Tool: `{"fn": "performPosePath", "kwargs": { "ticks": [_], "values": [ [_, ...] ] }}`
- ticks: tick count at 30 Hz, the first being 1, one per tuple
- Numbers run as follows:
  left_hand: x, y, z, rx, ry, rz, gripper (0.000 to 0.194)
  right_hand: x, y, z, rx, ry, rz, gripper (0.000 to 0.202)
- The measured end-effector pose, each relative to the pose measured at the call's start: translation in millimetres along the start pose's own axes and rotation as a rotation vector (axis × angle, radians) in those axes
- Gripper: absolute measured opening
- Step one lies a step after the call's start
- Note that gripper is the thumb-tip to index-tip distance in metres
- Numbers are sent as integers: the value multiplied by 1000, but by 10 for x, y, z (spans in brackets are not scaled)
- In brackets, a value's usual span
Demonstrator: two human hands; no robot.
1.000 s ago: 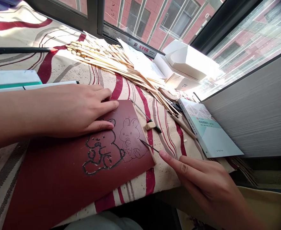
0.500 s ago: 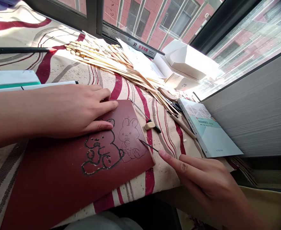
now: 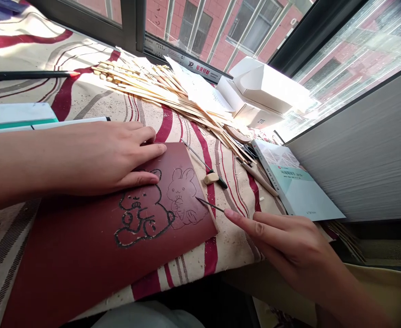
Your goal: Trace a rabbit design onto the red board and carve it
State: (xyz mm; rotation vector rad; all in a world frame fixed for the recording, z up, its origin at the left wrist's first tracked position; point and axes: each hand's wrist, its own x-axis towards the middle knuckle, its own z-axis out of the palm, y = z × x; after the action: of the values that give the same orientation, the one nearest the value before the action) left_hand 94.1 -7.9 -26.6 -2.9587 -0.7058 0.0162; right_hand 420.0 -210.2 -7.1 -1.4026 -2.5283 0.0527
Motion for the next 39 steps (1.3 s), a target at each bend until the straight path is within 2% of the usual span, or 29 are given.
{"fn": "performPosePath", "kwargs": {
  "ticks": [12,20,24,29,32,35,39],
  "values": [
    [-32,17,-21,-37,0,-10,74,31,69,4,43,-21,-9,52],
    [-41,6,-6,-32,-17,-8,77,53,91,14,41,-12,-15,50],
    [-47,-18,14,-42,21,0,76,23,156,122,86,9,-17,55],
    [-37,-18,-1,-57,22,-7,74,-15,236,310,175,107,-92,60],
    [-2,43,-28,-66,53,22,72,-23,230,256,80,73,-96,59],
    [46,133,-35,-166,106,77,65,-25,201,142,-3,12,-108,59],
    [84,213,-26,-265,72,122,59,-27,164,88,-13,0,-73,62]
  ]
}}
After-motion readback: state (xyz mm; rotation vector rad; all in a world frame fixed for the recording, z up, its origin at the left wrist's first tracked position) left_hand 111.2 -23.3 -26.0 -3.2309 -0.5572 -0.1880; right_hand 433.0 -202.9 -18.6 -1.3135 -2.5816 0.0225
